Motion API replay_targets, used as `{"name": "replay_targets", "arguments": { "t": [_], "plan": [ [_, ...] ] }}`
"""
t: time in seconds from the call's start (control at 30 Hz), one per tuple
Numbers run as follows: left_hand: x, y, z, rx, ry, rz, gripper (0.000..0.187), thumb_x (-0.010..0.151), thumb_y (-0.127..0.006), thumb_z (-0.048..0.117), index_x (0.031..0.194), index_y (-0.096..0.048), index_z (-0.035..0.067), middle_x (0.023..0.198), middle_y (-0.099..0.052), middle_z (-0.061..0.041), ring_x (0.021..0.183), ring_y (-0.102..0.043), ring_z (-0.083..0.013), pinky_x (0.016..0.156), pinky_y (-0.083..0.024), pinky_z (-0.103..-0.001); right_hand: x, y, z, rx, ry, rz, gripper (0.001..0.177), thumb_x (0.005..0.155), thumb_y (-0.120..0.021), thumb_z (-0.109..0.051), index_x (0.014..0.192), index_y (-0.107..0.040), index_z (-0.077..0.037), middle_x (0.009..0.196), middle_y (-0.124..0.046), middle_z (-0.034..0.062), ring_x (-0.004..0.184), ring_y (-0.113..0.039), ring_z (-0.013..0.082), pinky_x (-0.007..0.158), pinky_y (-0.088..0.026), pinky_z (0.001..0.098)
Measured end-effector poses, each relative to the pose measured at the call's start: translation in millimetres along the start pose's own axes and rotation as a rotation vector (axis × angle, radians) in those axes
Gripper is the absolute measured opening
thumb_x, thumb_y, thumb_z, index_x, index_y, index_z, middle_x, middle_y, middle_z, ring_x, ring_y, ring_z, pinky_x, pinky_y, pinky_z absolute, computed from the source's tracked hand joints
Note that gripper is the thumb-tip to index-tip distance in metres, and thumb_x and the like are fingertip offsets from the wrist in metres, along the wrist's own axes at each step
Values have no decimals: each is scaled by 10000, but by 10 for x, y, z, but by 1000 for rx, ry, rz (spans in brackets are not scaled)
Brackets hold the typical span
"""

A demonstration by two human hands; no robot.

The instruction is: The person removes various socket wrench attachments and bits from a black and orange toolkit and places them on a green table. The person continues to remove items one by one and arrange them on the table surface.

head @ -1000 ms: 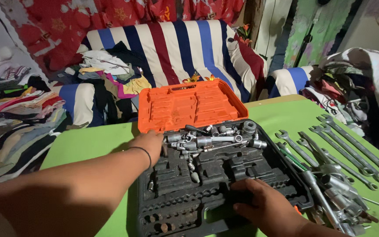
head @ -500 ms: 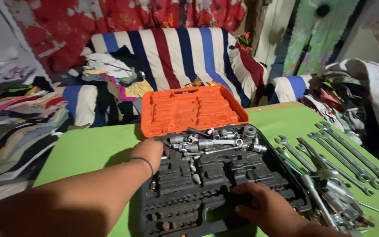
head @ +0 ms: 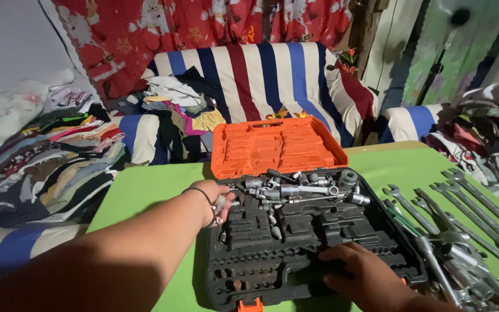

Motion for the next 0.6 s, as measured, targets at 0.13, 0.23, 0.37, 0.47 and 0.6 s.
{"name": "replay_targets", "arguments": {
  "t": [0.13, 0.23, 0.37, 0.47, 0.6],
  "plan": [
    [-81, 48, 142, 375, -243, 231, 223, 997, -583, 316, 959, -728, 151, 801, -549, 4, 674, -501, -177, 600, -427, -377, -15, -77, 154, 76, -184, 27, 462, 836, -838, -311, 1278, -713, -269, 1219, -679, -27, 1127, -662, 183, 988, -573, 306],
    [-94, 22, 419, 1113, -513, 376, 163, 956, -615, 256, 1022, -744, 182, 1009, -655, -25, 900, -611, -255, 764, -507, -414, 10, -62, 117, 129, -98, 97, 418, 810, -850, -266, 1212, -738, -238, 1179, -700, -26, 1100, -666, 172, 945, -594, 302],
    [-177, -93, 359, 1424, -780, 420, 247, 894, -648, 151, 1099, -752, 240, 1177, -728, -69, 1105, -684, -313, 941, -542, -428, -34, -86, 110, 145, 27, 171, 361, 790, -849, -199, 1140, -760, -207, 1198, -658, -20, 1092, -659, 166, 910, -594, 299],
    [-392, -211, 150, 1413, -852, 283, 345, 867, -624, 72, 1130, -739, 263, 1226, -719, -66, 1152, -673, -307, 982, -534, -422, -38, -76, 116, 135, 20, 177, 352, 784, -849, -191, 1122, -752, -196, 1183, -707, -12, 1088, -662, 168, 914, -593, 301],
    [-723, -386, 32, 1727, -882, 167, 422, 849, -615, -5, 1193, -700, 224, 1343, -610, -111, 1194, -622, -352, 980, -517, -456, -34, -90, 163, 135, -12, 134, 342, 805, -832, -180, 1135, -741, -190, 1235, -661, -15, 1145, -630, 173, 955, -572, 303]
  ]
}}
Point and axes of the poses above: each hand's wrist, its own x-axis towards the middle knuckle, its own y-axis out of the back of the hand, z = x × y, the point moved 5 cm from there along x, towards the middle knuckle
